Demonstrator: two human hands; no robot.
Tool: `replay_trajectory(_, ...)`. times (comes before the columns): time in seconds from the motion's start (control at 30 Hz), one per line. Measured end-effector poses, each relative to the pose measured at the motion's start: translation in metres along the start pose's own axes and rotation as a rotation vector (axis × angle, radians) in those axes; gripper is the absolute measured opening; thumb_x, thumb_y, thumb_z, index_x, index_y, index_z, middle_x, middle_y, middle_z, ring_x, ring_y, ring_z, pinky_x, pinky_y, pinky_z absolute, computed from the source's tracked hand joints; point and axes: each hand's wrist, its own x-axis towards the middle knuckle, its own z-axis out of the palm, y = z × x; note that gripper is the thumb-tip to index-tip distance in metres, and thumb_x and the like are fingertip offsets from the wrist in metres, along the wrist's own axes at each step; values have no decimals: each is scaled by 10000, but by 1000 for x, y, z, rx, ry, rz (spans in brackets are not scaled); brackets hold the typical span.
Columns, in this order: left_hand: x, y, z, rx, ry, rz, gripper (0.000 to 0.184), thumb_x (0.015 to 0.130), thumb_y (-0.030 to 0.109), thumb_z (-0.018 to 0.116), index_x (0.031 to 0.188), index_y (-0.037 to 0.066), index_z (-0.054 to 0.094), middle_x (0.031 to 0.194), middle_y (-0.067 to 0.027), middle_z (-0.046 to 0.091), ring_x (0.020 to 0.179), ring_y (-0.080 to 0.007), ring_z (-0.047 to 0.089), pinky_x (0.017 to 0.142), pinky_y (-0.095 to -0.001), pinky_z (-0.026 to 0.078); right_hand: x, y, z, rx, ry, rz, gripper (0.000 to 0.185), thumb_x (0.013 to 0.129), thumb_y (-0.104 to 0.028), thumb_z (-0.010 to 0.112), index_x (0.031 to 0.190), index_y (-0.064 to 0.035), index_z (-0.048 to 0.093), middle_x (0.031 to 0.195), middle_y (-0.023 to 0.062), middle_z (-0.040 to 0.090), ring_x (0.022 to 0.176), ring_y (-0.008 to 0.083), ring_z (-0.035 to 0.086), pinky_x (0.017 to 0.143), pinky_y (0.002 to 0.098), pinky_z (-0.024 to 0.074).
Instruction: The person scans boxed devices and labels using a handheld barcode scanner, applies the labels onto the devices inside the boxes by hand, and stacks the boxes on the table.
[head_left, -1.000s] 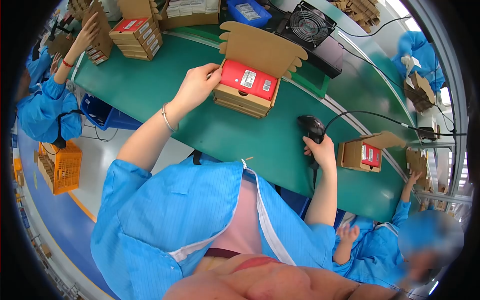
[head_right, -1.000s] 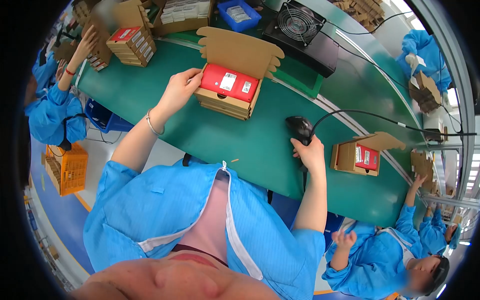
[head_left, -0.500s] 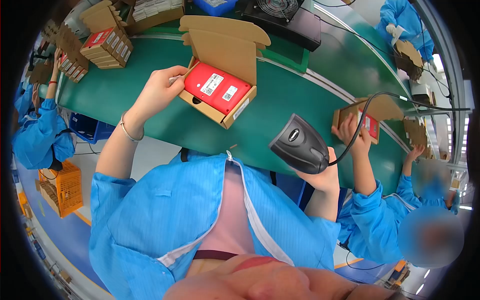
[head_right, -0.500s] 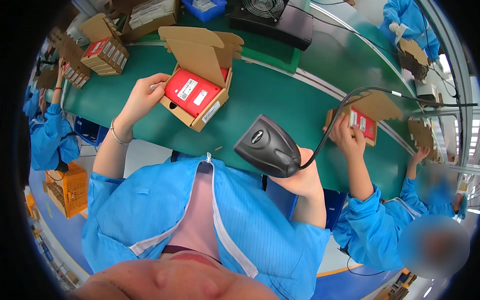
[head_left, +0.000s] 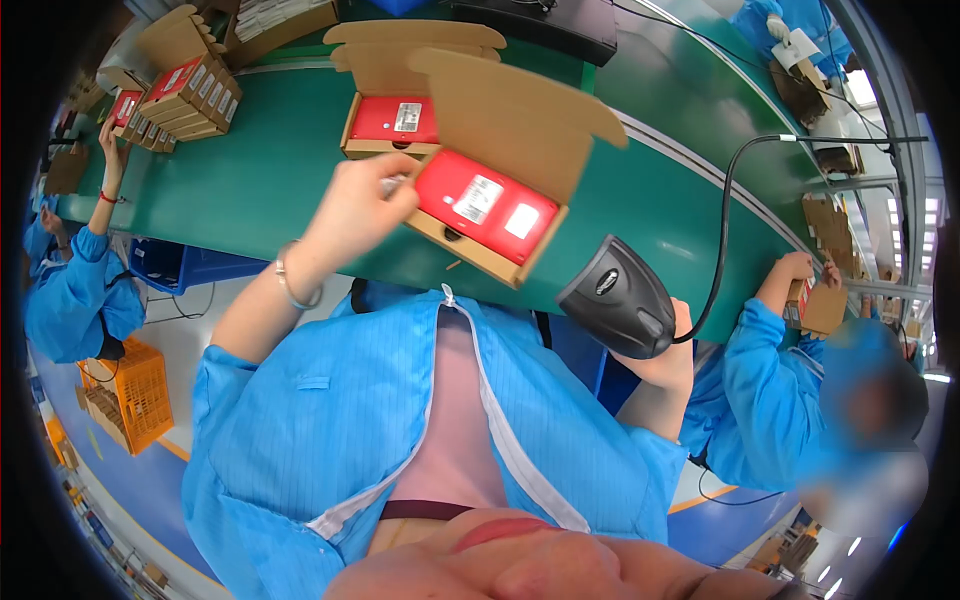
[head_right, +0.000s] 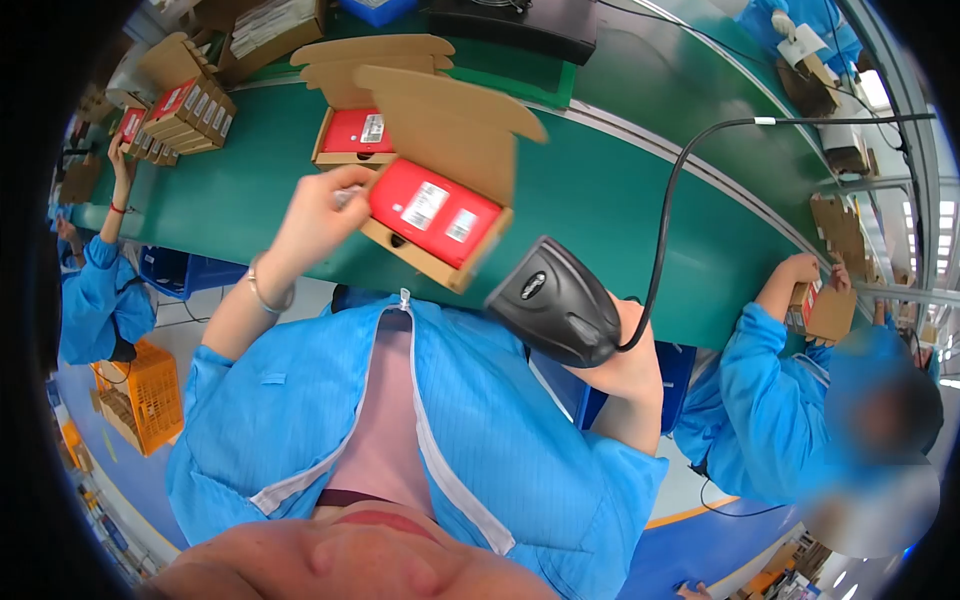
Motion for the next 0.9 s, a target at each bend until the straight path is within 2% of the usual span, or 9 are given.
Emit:
replay_trajectory(0.17, 7, -9, 70, 39, -52, 100, 225, 757, 106, 559, 920, -39, 616, 780, -232, 632, 727, -371, 626, 668, -407, 510, -15, 5, 6, -130, 108, 213, 302, 657, 19, 724, 944, 33, 630, 857, 76, 671, 784, 107, 600, 715, 259, 481)
replay_trajectory(0.2, 9, -15, 79, 95, 2, 193, 234, 761, 100, 557, 945, -37, 607, 794, -230, 633, 738, -369, 628, 678, -410, 507, -11, -1, 8, -244, 85, 262, 395, 654, -76, 731, 1014, 21, 599, 832, 129, 669, 770, 206, 649, 716, 306, 492)
replay_trajectory(0.27, 10, -24, 84, 172, 40, 285, 278, 773, 89, 554, 1025, -24, 584, 829, -227, 633, 776, -365, 624, 702, -407, 504, 0, -2, 12, -363, 59, 286, 376, 666, -97, 732, 993, 25, 595, 811, 163, 659, 733, 259, 657, 687, 323, 495)
replay_trajectory(0.33, 6, -18, 69, 26, -21, 204, 271, 825, 93, 558, 1082, 17, 596, 742, -139, 623, 658, -265, 620, 633, -337, 495, 11, 2, 14, -403, 37, 353, 358, 678, -103, 726, 984, 22, 591, 779, 179, 648, 701, 300, 650, 664, 335, 496)
replay_trajectory(0.37, 4, -8, 54, -162, -201, -62, 311, 856, 125, 541, 1144, 11, 567, 752, -72, 613, 635, -172, 599, 604, -280, 484, 16, 6, 14, -432, 6, 366, 363, 681, -107, 724, 991, 22, 588, 769, 179, 645, 692, 302, 646, 660, 337, 495)
replay_trajectory(0.43, 4, -28, 38, -803, -433, -343, 361, 869, 135, 517, 1204, 0, 524, 793, -34, 598, 663, -119, 579, 596, -238, 472, 25, 16, 14, -470, -32, 368, 387, 685, -122, 719, 1024, 5, 584, 758, 174, 643, 684, 309, 641, 656, 340, 496)
replay_trajectory(0.47, 4, -32, 30, -1007, -487, -432, 404, 863, 125, 497, 1238, -24, 481, 852, -75, 616, 743, -156, 613, 658, -259, 512, 29, 18, 15, -468, -44, 374, 387, 685, -122, 719, 1024, 5, 584, 758, 174, 643, 684, 309, 641, 656, 340, 496)
replay_trajectory(0.67, -3, -25, 22, -1117, -507, -517, 371, 899, 92, 498, 1235, -58, 456, 1058, -216, 611, 980, -258, 630, 802, -333, 544, 37, 20, 15, -508, -47, 376, 382, 687, -129, 717, 1034, -31, 592, 765, 160, 648, 694, 303, 644, 661, 346, 500)
replay_trajectory(0.9, -4, -19, 34, -1099, -505, -539, 388, 908, 122, 541, 1241, -53, 450, 1082, -216, 607, 986, -261, 632, 759, -321, 556, 31, 24, 11, -501, -46, 368, 365, 685, -120, 721, 1009, -13, 594, 761, 153, 649, 678, 284, 640, 651, 337, 493)
